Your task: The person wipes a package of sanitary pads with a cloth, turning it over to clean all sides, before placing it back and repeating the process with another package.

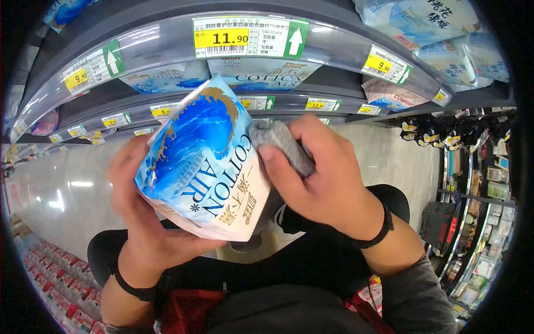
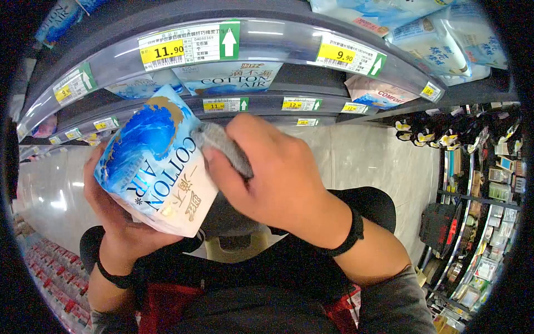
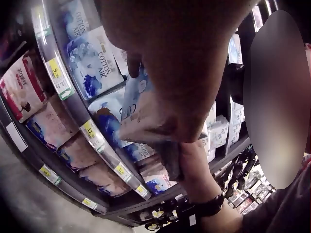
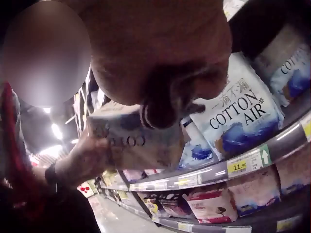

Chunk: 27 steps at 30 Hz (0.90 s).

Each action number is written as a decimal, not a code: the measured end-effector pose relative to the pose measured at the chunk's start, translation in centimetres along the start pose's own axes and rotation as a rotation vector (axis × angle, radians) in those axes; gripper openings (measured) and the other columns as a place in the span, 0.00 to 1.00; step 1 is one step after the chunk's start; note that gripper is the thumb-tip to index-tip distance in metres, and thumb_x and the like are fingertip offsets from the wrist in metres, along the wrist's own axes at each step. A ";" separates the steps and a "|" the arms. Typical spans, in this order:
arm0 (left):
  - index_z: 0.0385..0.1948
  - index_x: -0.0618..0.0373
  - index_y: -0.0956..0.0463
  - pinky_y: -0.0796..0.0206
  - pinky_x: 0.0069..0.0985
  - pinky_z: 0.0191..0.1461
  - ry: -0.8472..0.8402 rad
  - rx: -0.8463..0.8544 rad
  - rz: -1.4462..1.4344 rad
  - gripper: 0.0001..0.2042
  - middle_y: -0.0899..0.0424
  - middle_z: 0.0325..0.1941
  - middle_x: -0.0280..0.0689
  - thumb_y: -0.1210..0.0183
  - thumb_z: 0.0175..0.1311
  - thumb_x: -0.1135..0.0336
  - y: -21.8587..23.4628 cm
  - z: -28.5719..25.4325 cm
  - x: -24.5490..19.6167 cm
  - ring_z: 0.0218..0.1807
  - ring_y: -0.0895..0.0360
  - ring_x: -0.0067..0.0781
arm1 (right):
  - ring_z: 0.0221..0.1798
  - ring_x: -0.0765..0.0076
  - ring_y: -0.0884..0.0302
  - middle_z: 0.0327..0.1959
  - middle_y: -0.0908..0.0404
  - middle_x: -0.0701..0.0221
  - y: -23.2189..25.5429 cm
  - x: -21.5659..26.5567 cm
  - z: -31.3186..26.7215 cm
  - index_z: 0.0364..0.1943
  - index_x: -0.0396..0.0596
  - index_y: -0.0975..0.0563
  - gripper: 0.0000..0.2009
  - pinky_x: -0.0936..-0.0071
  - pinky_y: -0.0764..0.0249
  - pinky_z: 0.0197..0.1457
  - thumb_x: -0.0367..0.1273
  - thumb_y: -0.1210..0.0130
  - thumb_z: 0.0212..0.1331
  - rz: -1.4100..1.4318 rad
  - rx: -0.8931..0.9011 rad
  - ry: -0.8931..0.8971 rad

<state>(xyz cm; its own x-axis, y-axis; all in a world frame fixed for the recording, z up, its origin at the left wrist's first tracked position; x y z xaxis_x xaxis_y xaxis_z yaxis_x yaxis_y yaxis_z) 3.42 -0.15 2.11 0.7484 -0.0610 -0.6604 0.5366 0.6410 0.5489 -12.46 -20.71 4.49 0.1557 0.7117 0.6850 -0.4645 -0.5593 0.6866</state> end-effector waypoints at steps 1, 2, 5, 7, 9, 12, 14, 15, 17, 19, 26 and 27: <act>0.80 0.59 0.50 0.37 0.48 0.78 0.006 -0.002 -0.062 0.69 0.36 0.74 0.56 0.08 0.36 0.48 -0.3 -0.1 0.1 0.76 0.32 0.56 | 0.25 0.54 0.19 0.30 0.21 0.63 0.4 0.6 -0.2 0.37 0.46 0.22 0.14 0.62 0.25 0.27 0.38 0.30 0.63 0.003 0.041 0.065; 0.80 0.59 0.50 0.37 0.48 0.78 0.012 -0.005 -0.121 0.69 0.36 0.74 0.56 0.08 0.36 0.49 -0.6 -0.3 0.4 0.76 0.32 0.56 | 0.24 0.55 0.19 0.30 0.19 0.62 0.5 1.2 -0.5 0.38 0.45 0.22 0.14 0.63 0.27 0.26 0.38 0.28 0.63 0.007 0.084 0.132; 0.79 0.57 0.48 0.37 0.47 0.77 -0.030 0.031 -0.117 0.67 0.36 0.74 0.55 0.08 0.36 0.51 -0.4 0.3 0.3 0.75 0.32 0.56 | 0.24 0.58 0.20 0.29 0.21 0.65 -0.3 3.4 -1.6 0.40 0.45 0.17 0.15 0.65 0.24 0.27 0.38 0.24 0.56 0.123 0.009 0.400; 0.78 0.57 0.46 0.36 0.48 0.76 -0.040 0.031 -0.018 0.65 0.35 0.73 0.55 0.08 0.36 0.51 -0.2 0.4 -0.3 0.74 0.31 0.57 | 0.28 0.60 0.17 0.34 0.19 0.66 -0.6 1.1 -1.1 0.38 0.51 0.21 0.15 0.63 0.21 0.27 0.41 0.28 0.57 -0.082 -0.010 0.335; 0.77 0.56 0.43 0.36 0.49 0.74 -0.043 0.024 0.030 0.63 0.33 0.72 0.56 0.09 0.36 0.50 -0.4 0.1 -0.4 0.72 0.29 0.58 | 0.28 0.60 0.17 0.33 0.19 0.67 0.1 -0.6 0.3 0.37 0.51 0.22 0.13 0.61 0.21 0.27 0.39 0.29 0.58 -0.100 -0.060 0.041; 0.76 0.55 0.41 0.35 0.50 0.73 -0.033 0.061 -0.012 0.61 0.31 0.71 0.56 0.10 0.39 0.49 -0.4 0.4 -0.6 0.70 0.28 0.59 | 0.28 0.58 0.18 0.31 0.21 0.66 0.2 1.8 -0.8 0.35 0.50 0.23 0.13 0.59 0.22 0.27 0.38 0.30 0.59 -0.042 0.070 0.202; 0.76 0.54 0.40 0.34 0.51 0.72 -0.054 0.061 -0.034 0.60 0.31 0.70 0.56 0.10 0.40 0.49 -0.4 0.1 -0.3 0.70 0.28 0.59 | 0.27 0.55 0.19 0.30 0.24 0.66 -0.6 3.3 -1.7 0.36 0.49 0.24 0.14 0.58 0.23 0.27 0.39 0.30 0.60 0.055 0.007 0.318; 0.76 0.52 0.39 0.34 0.51 0.72 -0.046 0.062 0.013 0.58 0.31 0.71 0.56 0.10 0.40 0.49 -0.4 0.3 -0.9 0.69 0.28 0.60 | 0.27 0.53 0.20 0.29 0.24 0.65 -0.8 3.4 -1.9 0.36 0.49 0.24 0.14 0.58 0.23 0.27 0.39 0.30 0.60 0.075 -0.053 0.362; 0.75 0.51 0.38 0.33 0.52 0.71 -0.040 0.086 0.066 0.57 0.31 0.71 0.56 0.11 0.41 0.49 -0.3 0.6 -1.5 0.69 0.28 0.60 | 0.27 0.52 0.20 0.30 0.24 0.63 0.1 1.4 -0.5 0.36 0.48 0.24 0.13 0.57 0.24 0.27 0.38 0.31 0.62 -0.041 0.083 0.118; 0.74 0.51 0.37 0.32 0.52 0.70 -0.053 0.120 0.082 0.55 0.31 0.71 0.56 0.11 0.42 0.50 -0.2 0.9 -1.5 0.69 0.28 0.60 | 0.26 0.53 0.20 0.29 0.23 0.63 0.0 0.8 0.2 0.37 0.47 0.23 0.13 0.59 0.25 0.27 0.38 0.30 0.63 0.051 -0.012 -0.011; 0.72 0.54 0.34 0.31 0.53 0.69 -0.030 0.152 0.020 0.53 0.28 0.70 0.57 0.12 0.41 0.53 -0.9 1.0 -2.0 0.67 0.27 0.62 | 0.25 0.56 0.20 0.30 0.20 0.65 0.3 2.2 0.3 0.38 0.47 0.19 0.13 0.64 0.25 0.27 0.37 0.25 0.58 0.075 0.005 0.187; 0.72 0.54 0.34 0.31 0.53 0.69 -0.025 0.146 0.019 0.52 0.28 0.70 0.57 0.12 0.42 0.53 -1.0 1.1 -2.0 0.67 0.27 0.62 | 0.25 0.56 0.19 0.30 0.20 0.64 0.0 1.1 0.9 0.38 0.47 0.18 0.13 0.63 0.25 0.27 0.36 0.25 0.57 0.130 -0.068 0.058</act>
Point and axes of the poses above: each hand's wrist, its own z-axis towards the middle knuckle, its own y-axis out of the back of the hand, x = y × z, the point moved 2 cm from there along z, towards the middle knuckle
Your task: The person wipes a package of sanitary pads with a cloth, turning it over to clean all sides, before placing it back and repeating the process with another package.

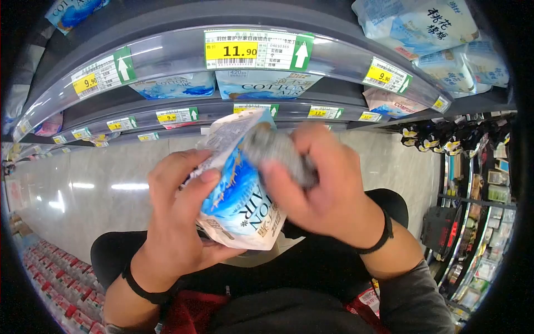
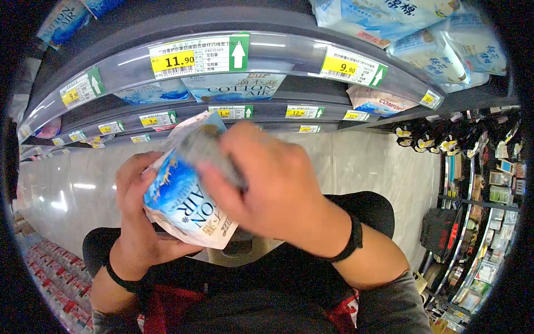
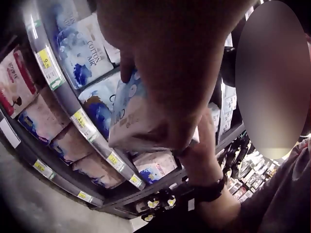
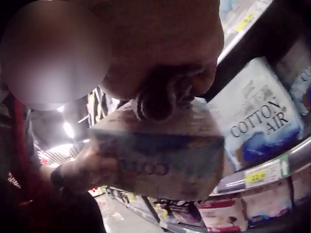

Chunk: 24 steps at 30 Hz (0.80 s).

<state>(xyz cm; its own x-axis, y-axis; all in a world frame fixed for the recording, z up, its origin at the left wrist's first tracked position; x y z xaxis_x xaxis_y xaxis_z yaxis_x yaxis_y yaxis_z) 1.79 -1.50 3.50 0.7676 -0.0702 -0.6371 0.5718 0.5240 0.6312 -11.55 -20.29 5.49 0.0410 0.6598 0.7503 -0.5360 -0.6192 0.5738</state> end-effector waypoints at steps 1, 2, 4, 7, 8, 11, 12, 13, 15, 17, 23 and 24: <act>0.72 0.55 0.34 0.31 0.53 0.69 -0.014 0.001 -0.006 0.52 0.28 0.70 0.56 0.12 0.42 0.53 -0.1 0.1 0.0 0.67 0.27 0.63 | 0.26 0.55 0.19 0.30 0.20 0.64 0.0 0.0 0.1 0.38 0.47 0.19 0.13 0.62 0.24 0.28 0.36 0.25 0.58 0.011 -0.011 -0.016; 0.72 0.55 0.34 0.31 0.53 0.69 -0.016 0.005 -0.007 0.53 0.28 0.70 0.56 0.12 0.42 0.53 -0.1 0.1 0.0 0.67 0.27 0.63 | 0.27 0.55 0.19 0.31 0.20 0.64 0.0 0.0 0.1 0.38 0.46 0.19 0.13 0.62 0.23 0.28 0.36 0.26 0.58 0.022 -0.022 -0.032; 0.73 0.55 0.34 0.31 0.53 0.69 -0.017 0.014 -0.003 0.54 0.28 0.70 0.56 0.11 0.41 0.53 -0.1 -0.1 0.2 0.67 0.27 0.62 | 0.29 0.55 0.17 0.32 0.22 0.63 -0.3 1.9 -0.7 0.40 0.47 0.22 0.14 0.60 0.20 0.30 0.37 0.27 0.60 -0.024 0.101 0.154; 0.74 0.56 0.36 0.33 0.51 0.71 0.010 0.025 -0.034 0.57 0.30 0.71 0.56 0.10 0.38 0.54 0.0 -0.2 0.2 0.69 0.28 0.62 | 0.28 0.49 0.19 0.31 0.22 0.61 0.0 1.2 -0.5 0.39 0.46 0.24 0.14 0.56 0.22 0.29 0.36 0.29 0.62 -0.047 0.067 0.168; 0.74 0.56 0.37 0.33 0.51 0.72 0.028 0.032 -0.049 0.58 0.30 0.71 0.56 0.10 0.37 0.54 0.0 -0.3 0.1 0.70 0.29 0.62 | 0.28 0.47 0.20 0.31 0.23 0.60 0.2 0.4 -0.4 0.38 0.46 0.24 0.14 0.56 0.22 0.29 0.36 0.29 0.63 -0.090 0.063 0.110; 0.77 0.57 0.39 0.36 0.49 0.75 0.110 0.026 -0.136 0.61 0.32 0.71 0.55 0.10 0.34 0.57 0.2 -0.1 0.2 0.72 0.30 0.62 | 0.33 0.76 0.23 0.31 0.21 0.69 -0.1 -3.1 0.6 0.39 0.46 0.26 0.12 0.69 0.25 0.34 0.34 0.32 0.71 0.109 -0.038 -0.190; 0.77 0.57 0.39 0.36 0.48 0.76 0.139 0.025 -0.152 0.62 0.32 0.71 0.55 0.10 0.34 0.58 0.4 0.1 0.2 0.73 0.31 0.62 | 0.34 0.76 0.23 0.31 0.21 0.69 -0.2 -3.8 0.7 0.39 0.45 0.25 0.12 0.68 0.25 0.35 0.34 0.33 0.72 0.209 -0.072 -0.243; 0.79 0.58 0.40 0.38 0.46 0.78 0.204 0.052 -0.180 0.62 0.33 0.72 0.55 0.11 0.34 0.62 0.5 0.1 0.3 0.74 0.32 0.61 | 0.40 0.84 0.28 0.34 0.20 0.77 -0.3 -4.0 0.6 0.40 0.46 0.25 0.11 0.74 0.27 0.40 0.35 0.34 0.75 0.418 -0.066 -0.377; 0.80 0.57 0.41 0.38 0.46 0.78 0.261 0.130 -0.129 0.62 0.33 0.72 0.54 0.12 0.34 0.64 1.0 0.5 0.3 0.75 0.33 0.62 | 0.40 0.85 0.28 0.36 0.20 0.78 -0.7 -3.0 0.6 0.40 0.47 0.24 0.11 0.75 0.27 0.41 0.35 0.35 0.76 0.570 -0.055 -0.481; 0.82 0.57 0.43 0.38 0.47 0.80 0.319 0.185 -0.153 0.63 0.36 0.75 0.52 0.15 0.34 0.66 0.9 0.6 0.6 0.77 0.36 0.64 | 0.41 0.86 0.28 0.37 0.20 0.79 -1.3 -1.4 0.0 0.40 0.47 0.23 0.11 0.77 0.27 0.42 0.37 0.34 0.77 0.693 0.005 -0.623; 0.83 0.57 0.46 0.38 0.48 0.80 0.341 0.207 -0.246 0.64 0.44 0.79 0.55 0.13 0.39 0.60 0.4 0.0 0.6 0.81 0.40 0.63 | 0.42 0.85 0.27 0.39 0.20 0.77 -3.8 -1.0 -2.2 0.47 0.46 0.24 0.14 0.78 0.26 0.44 0.37 0.30 0.73 0.711 0.132 -0.555; 0.83 0.58 0.46 0.39 0.47 0.81 0.327 0.203 -0.254 0.64 0.45 0.80 0.55 0.12 0.40 0.59 0.6 0.0 0.6 0.81 0.40 0.62 | 0.42 0.85 0.27 0.39 0.20 0.77 -3.9 -1.0 -2.2 0.48 0.45 0.24 0.15 0.78 0.26 0.45 0.36 0.29 0.72 0.711 0.114 -0.556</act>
Point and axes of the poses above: each hand's wrist, its own z-axis towards the middle knuckle, its own y-axis out of the back of the hand, x = y × z, the point moved 2 cm from there along z, towards the middle knuckle
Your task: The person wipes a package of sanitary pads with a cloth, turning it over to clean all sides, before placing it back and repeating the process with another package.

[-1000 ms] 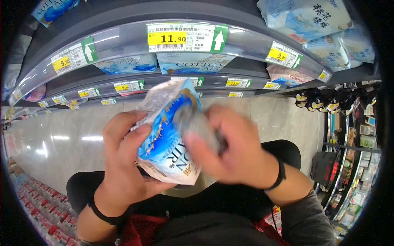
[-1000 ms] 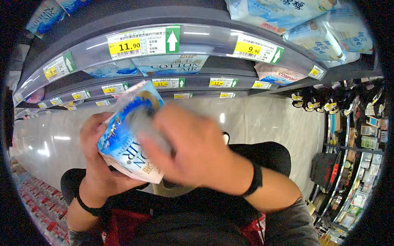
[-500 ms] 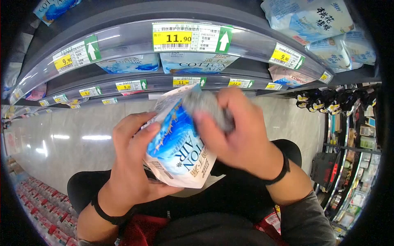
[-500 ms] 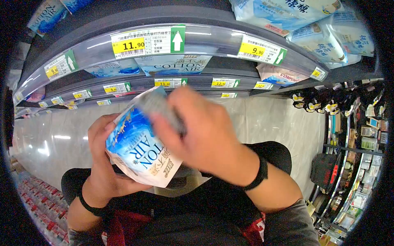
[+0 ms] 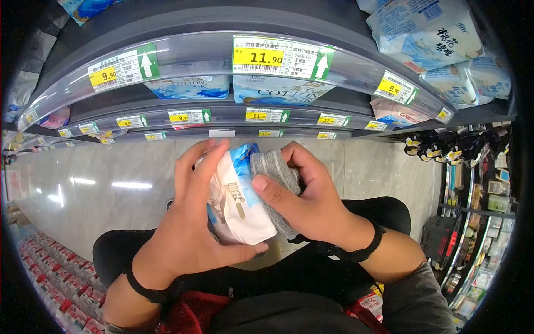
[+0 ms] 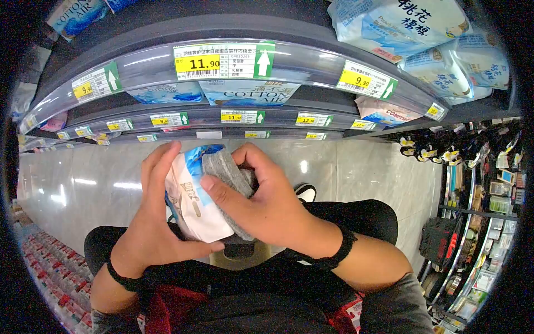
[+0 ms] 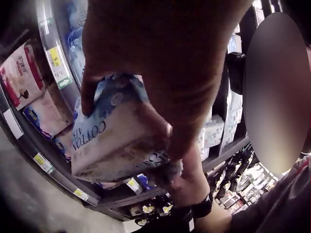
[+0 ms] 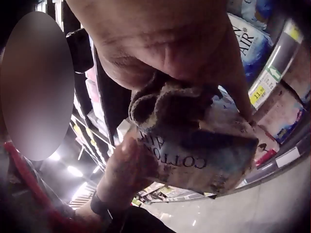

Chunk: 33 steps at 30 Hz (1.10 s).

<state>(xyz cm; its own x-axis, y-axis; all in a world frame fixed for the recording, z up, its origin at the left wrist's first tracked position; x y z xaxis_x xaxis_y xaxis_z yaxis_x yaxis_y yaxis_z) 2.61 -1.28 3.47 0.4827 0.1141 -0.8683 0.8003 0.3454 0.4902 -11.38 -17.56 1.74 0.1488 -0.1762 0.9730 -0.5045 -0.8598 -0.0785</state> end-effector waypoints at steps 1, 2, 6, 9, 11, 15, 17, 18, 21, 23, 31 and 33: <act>0.82 0.58 0.46 0.40 0.46 0.81 -0.014 0.012 -0.032 0.60 0.44 0.80 0.55 0.14 0.45 0.59 0.3 0.1 0.0 0.81 0.40 0.61 | 0.43 0.85 0.26 0.39 0.20 0.77 0.1 -0.1 0.1 0.48 0.45 0.25 0.16 0.77 0.25 0.45 0.36 0.28 0.71 -0.006 0.001 -0.005; 0.82 0.59 0.45 0.41 0.45 0.82 -0.028 0.022 -0.063 0.57 0.44 0.80 0.55 0.16 0.50 0.59 0.8 0.2 -0.1 0.81 0.40 0.60 | 0.44 0.85 0.26 0.40 0.20 0.77 0.3 -0.1 0.4 0.48 0.45 0.25 0.17 0.77 0.25 0.46 0.37 0.27 0.70 -0.012 0.002 -0.009; 0.80 0.62 0.42 0.45 0.41 0.82 -0.015 -0.059 -0.174 0.39 0.38 0.78 0.55 0.31 0.69 0.68 0.6 -0.1 1.5 0.79 0.37 0.55 | 0.47 0.83 0.25 0.43 0.20 0.76 0.3 0.6 0.5 0.49 0.46 0.25 0.21 0.76 0.25 0.48 0.35 0.22 0.64 0.017 0.035 0.015; 0.78 0.64 0.39 0.43 0.39 0.80 0.023 -0.136 -0.222 0.30 0.33 0.74 0.54 0.43 0.74 0.77 0.2 -0.1 1.3 0.77 0.34 0.51 | 0.46 0.83 0.25 0.43 0.20 0.76 0.3 0.8 0.4 0.50 0.46 0.26 0.22 0.76 0.25 0.49 0.32 0.21 0.61 -0.128 0.078 0.039; 0.76 0.64 0.37 0.43 0.39 0.80 0.043 -0.145 -0.261 0.29 0.32 0.74 0.54 0.43 0.74 0.78 0.0 -0.3 1.3 0.75 0.32 0.50 | 0.47 0.82 0.25 0.43 0.21 0.76 0.1 0.4 0.2 0.51 0.46 0.26 0.22 0.76 0.25 0.50 0.31 0.22 0.60 -0.123 0.084 0.036; 0.78 0.64 0.40 0.42 0.38 0.80 -0.050 -0.102 -0.128 0.30 0.32 0.74 0.52 0.44 0.74 0.79 0.4 -0.1 1.6 0.75 0.30 0.48 | 0.46 0.82 0.25 0.41 0.22 0.77 -0.1 0.6 0.0 0.52 0.46 0.27 0.23 0.76 0.25 0.49 0.30 0.23 0.60 -0.111 0.085 0.021; 0.79 0.62 0.44 0.41 0.40 0.80 0.010 -0.246 -0.365 0.33 0.32 0.76 0.52 0.42 0.73 0.78 -0.6 -0.2 1.0 0.77 0.31 0.48 | 0.50 0.81 0.22 0.47 0.19 0.75 0.4 0.6 -0.1 0.56 0.46 0.27 0.25 0.74 0.23 0.54 0.27 0.23 0.60 -0.179 0.072 0.076; 0.79 0.62 0.45 0.41 0.41 0.81 0.033 -0.297 -0.447 0.35 0.32 0.76 0.52 0.40 0.72 0.77 -0.8 -0.2 0.9 0.78 0.31 0.47 | 0.52 0.80 0.20 0.50 0.17 0.74 0.7 0.6 -0.1 0.59 0.46 0.27 0.26 0.73 0.22 0.57 0.26 0.23 0.60 -0.214 0.065 0.104; 0.80 0.61 0.48 0.42 0.44 0.82 0.045 -0.358 -0.587 0.41 0.34 0.78 0.52 0.32 0.69 0.72 -0.8 -0.1 1.0 0.80 0.33 0.47 | 0.53 0.78 0.18 0.50 0.16 0.73 0.7 1.1 0.5 0.59 0.44 0.25 0.24 0.72 0.20 0.59 0.27 0.25 0.63 0.134 -0.063 -0.003; 0.80 0.61 0.48 0.43 0.46 0.83 -0.011 -0.252 -0.579 0.45 0.36 0.80 0.52 0.27 0.65 0.68 -0.5 -0.1 1.8 0.81 0.34 0.49 | 0.56 0.76 0.17 0.55 0.15 0.70 1.0 1.1 0.5 0.62 0.43 0.26 0.25 0.70 0.19 0.62 0.27 0.26 0.65 0.276 -0.079 -0.037; 0.85 0.62 0.59 0.41 0.45 0.83 -0.016 -0.114 -0.074 0.71 0.41 0.81 0.52 0.10 0.42 0.57 -1.3 -0.4 1.4 0.82 0.37 0.48 | 0.58 0.73 0.15 0.58 0.15 0.68 -0.4 0.6 -0.6 0.68 0.43 0.28 0.24 0.69 0.18 0.63 0.29 0.32 0.73 0.520 -0.171 -0.078; 0.84 0.58 0.64 0.36 0.44 0.81 -0.080 -0.170 -0.127 0.74 0.37 0.79 0.51 0.08 0.39 0.64 -1.7 -0.2 1.6 0.80 0.32 0.47 | 0.57 0.75 0.16 0.58 0.15 0.69 -1.0 0.3 -1.0 0.68 0.43 0.29 0.24 0.69 0.18 0.62 0.32 0.32 0.74 0.481 -0.183 -0.045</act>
Point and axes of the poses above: each hand's wrist, its own z-axis towards the middle knuckle, its own y-axis out of the back of the hand, x = y × z, the point moved 2 cm from there along z, towards the middle knuckle
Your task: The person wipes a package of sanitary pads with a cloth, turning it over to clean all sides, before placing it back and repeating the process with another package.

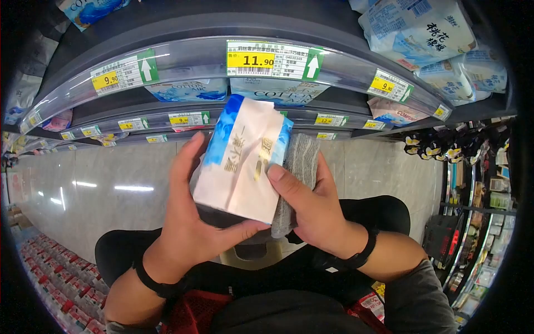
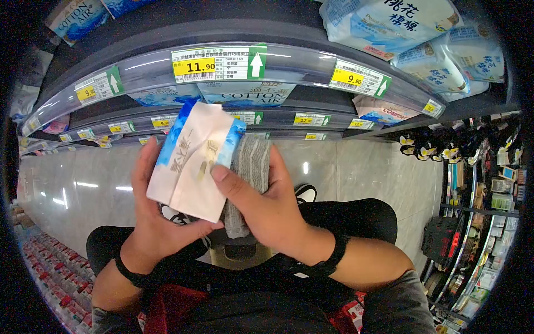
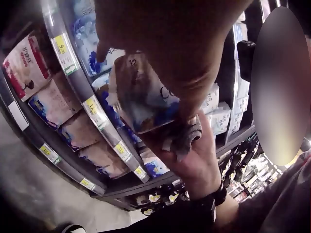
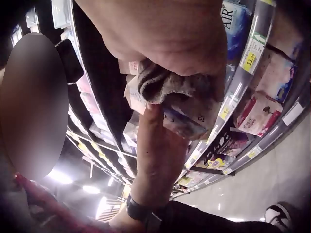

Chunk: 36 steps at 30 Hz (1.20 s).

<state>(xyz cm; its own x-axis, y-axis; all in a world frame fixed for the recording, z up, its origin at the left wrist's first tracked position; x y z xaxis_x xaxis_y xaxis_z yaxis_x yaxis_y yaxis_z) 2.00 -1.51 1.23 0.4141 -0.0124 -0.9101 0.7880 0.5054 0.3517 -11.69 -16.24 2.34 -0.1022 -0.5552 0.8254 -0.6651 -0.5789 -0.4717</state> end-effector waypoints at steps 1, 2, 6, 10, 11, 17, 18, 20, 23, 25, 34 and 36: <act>0.83 0.58 0.63 0.36 0.44 0.81 -0.007 0.002 -0.039 0.73 0.37 0.79 0.50 0.08 0.39 0.63 -0.1 -0.1 0.2 0.79 0.32 0.47 | 0.57 0.75 0.17 0.57 0.16 0.70 -0.1 -0.2 -0.3 0.68 0.43 0.30 0.24 0.69 0.19 0.62 0.33 0.32 0.75 -0.017 -0.002 0.019; 0.83 0.57 0.62 0.36 0.44 0.81 -0.013 0.005 -0.077 0.72 0.36 0.78 0.50 0.08 0.39 0.63 -0.2 -0.2 0.4 0.79 0.31 0.46 | 0.57 0.76 0.18 0.57 0.16 0.70 -0.1 -0.2 -0.6 0.68 0.43 0.30 0.24 0.70 0.19 0.62 0.33 0.33 0.75 -0.062 0.021 0.059; 0.79 0.54 0.59 0.34 0.44 0.79 0.038 -0.021 -0.129 0.65 0.34 0.76 0.50 0.12 0.44 0.68 -0.4 -0.2 0.7 0.78 0.30 0.46 | 0.57 0.79 0.21 0.56 0.17 0.72 0.0 -0.1 -0.9 0.65 0.43 0.29 0.21 0.73 0.22 0.60 0.36 0.36 0.78 -0.185 0.102 0.150; 0.78 0.53 0.57 0.32 0.43 0.77 0.025 -0.018 0.010 0.59 0.33 0.74 0.49 0.18 0.49 0.72 0.3 0.1 0.2 0.76 0.28 0.44 | 0.50 0.81 0.21 0.50 0.15 0.71 1.0 2.8 0.2 0.59 0.43 0.24 0.16 0.73 0.22 0.53 0.37 0.36 0.78 -0.164 0.059 0.119; 0.78 0.53 0.57 0.32 0.43 0.77 0.009 -0.006 -0.011 0.59 0.33 0.74 0.49 0.17 0.49 0.72 0.2 0.0 0.5 0.76 0.28 0.44 | 0.47 0.79 0.19 0.47 0.15 0.70 1.4 3.5 0.6 0.56 0.43 0.23 0.15 0.73 0.21 0.50 0.37 0.36 0.77 -0.372 0.099 0.207; 0.75 0.57 0.46 0.33 0.44 0.79 -0.052 -0.011 -0.062 0.56 0.34 0.80 0.60 0.12 0.45 0.68 -0.3 -0.4 1.4 0.78 0.28 0.53 | 0.32 0.60 0.14 0.38 0.14 0.61 0.3 3.8 -0.7 0.50 0.42 0.18 0.18 0.67 0.18 0.36 0.39 0.28 0.64 -1.227 0.413 0.812; 0.75 0.57 0.45 0.33 0.45 0.79 -0.059 -0.012 -0.059 0.56 0.34 0.80 0.61 0.12 0.45 0.68 -0.3 -0.5 1.4 0.78 0.28 0.54 | 0.30 0.53 0.16 0.36 0.16 0.60 -0.4 3.9 -1.3 0.49 0.43 0.17 0.19 0.64 0.20 0.33 0.39 0.26 0.59 -1.197 0.457 0.875; 0.74 0.58 0.42 0.32 0.45 0.78 -0.088 -0.036 -0.025 0.55 0.33 0.79 0.62 0.11 0.45 0.67 -0.2 -0.5 1.1 0.78 0.27 0.56 | 0.31 0.54 0.14 0.37 0.16 0.61 0.6 3.7 -0.6 0.52 0.45 0.18 0.19 0.61 0.17 0.33 0.39 0.28 0.60 -1.315 0.367 0.881; 0.74 0.58 0.42 0.32 0.45 0.78 -0.065 -0.059 -0.041 0.55 0.33 0.79 0.63 0.11 0.44 0.66 -0.6 -0.4 0.8 0.77 0.27 0.56 | 0.31 0.53 0.14 0.37 0.16 0.61 1.4 5.0 1.0 0.49 0.46 0.18 0.17 0.60 0.17 0.33 0.38 0.29 0.61 -1.398 0.215 0.772; 0.75 0.58 0.42 0.32 0.45 0.78 -0.043 -0.045 -0.057 0.54 0.34 0.79 0.64 0.11 0.45 0.66 -0.7 -0.4 0.7 0.78 0.28 0.57 | 0.32 0.51 0.14 0.37 0.15 0.59 1.4 5.5 1.1 0.46 0.44 0.17 0.16 0.62 0.18 0.35 0.35 0.27 0.58 -1.364 0.206 0.743; 0.74 0.56 0.40 0.32 0.48 0.79 -0.117 -0.072 -0.049 0.53 0.34 0.79 0.65 0.12 0.44 0.68 -1.2 -0.7 0.7 0.81 0.31 0.62 | 0.26 0.53 0.20 0.28 0.23 0.64 1.4 5.2 0.8 0.33 0.49 0.24 0.14 0.59 0.24 0.28 0.37 0.28 0.61 -1.370 0.163 0.768; 0.74 0.55 0.41 0.32 0.48 0.79 -0.114 -0.046 -0.048 0.54 0.36 0.81 0.65 0.12 0.44 0.68 -0.8 -0.7 1.0 0.81 0.31 0.62 | 0.24 0.56 0.22 0.28 0.23 0.65 0.6 4.5 -0.4 0.32 0.49 0.23 0.14 0.61 0.25 0.27 0.38 0.26 0.59 -1.345 0.316 0.765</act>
<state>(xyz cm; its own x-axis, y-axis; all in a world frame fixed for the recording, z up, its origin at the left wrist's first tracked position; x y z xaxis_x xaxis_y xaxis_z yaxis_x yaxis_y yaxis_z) 1.50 -1.35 -0.08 0.4276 -0.1340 -0.8940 0.7877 0.5405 0.2958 -12.83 -18.84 5.92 0.0124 0.8110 0.5850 -0.4084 -0.5299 0.7433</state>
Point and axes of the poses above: each hand's wrist, its own z-axis towards the middle knuckle, its own y-axis out of the back of the hand, x = y × z, the point moved 2 cm from there along z, towards the middle knuckle
